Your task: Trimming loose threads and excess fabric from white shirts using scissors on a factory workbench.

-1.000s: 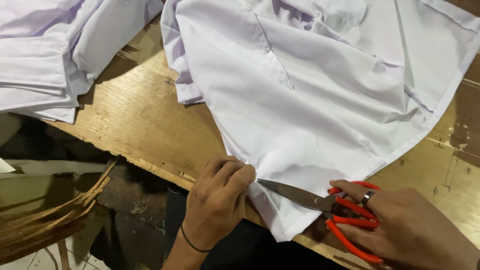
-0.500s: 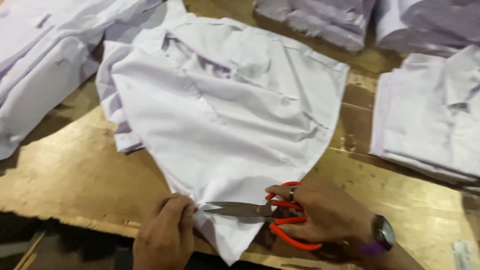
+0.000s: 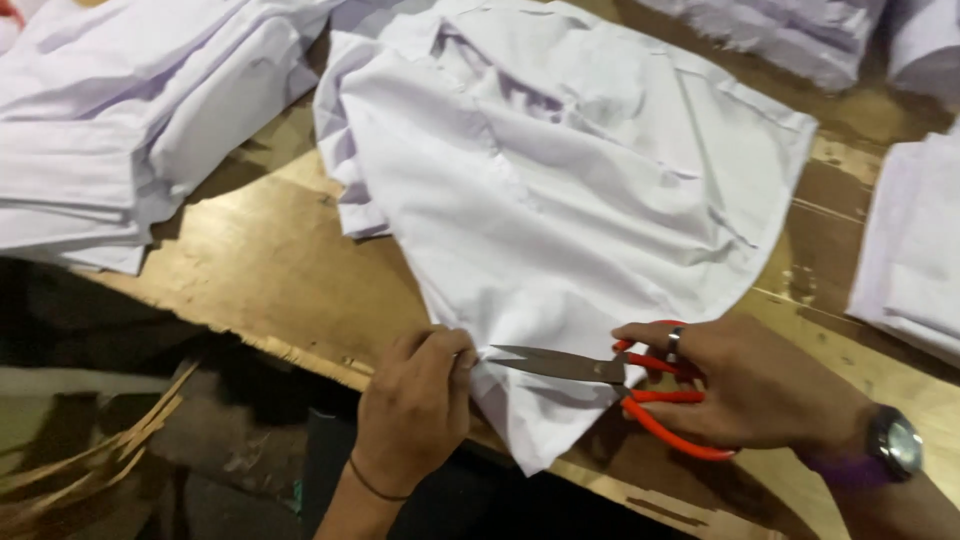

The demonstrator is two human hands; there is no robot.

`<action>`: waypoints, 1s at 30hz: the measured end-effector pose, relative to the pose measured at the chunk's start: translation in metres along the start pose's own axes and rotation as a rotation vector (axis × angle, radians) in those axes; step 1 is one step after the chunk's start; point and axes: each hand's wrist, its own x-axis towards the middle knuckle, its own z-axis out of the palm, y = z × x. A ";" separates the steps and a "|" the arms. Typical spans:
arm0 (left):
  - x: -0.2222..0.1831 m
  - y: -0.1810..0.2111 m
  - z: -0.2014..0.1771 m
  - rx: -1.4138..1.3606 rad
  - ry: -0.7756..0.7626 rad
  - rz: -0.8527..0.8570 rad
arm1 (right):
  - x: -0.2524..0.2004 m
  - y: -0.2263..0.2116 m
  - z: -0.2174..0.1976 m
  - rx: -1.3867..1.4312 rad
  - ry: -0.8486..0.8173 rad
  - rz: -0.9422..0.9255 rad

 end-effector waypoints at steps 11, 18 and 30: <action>0.004 -0.001 0.001 0.042 0.023 0.089 | 0.011 0.008 0.019 -0.141 -0.120 0.171; 0.005 -0.001 0.002 0.049 0.005 0.087 | 0.012 0.012 0.023 -0.139 -0.055 0.081; 0.003 -0.001 0.004 0.074 -0.001 0.072 | 0.015 0.006 0.025 -0.170 -0.127 0.129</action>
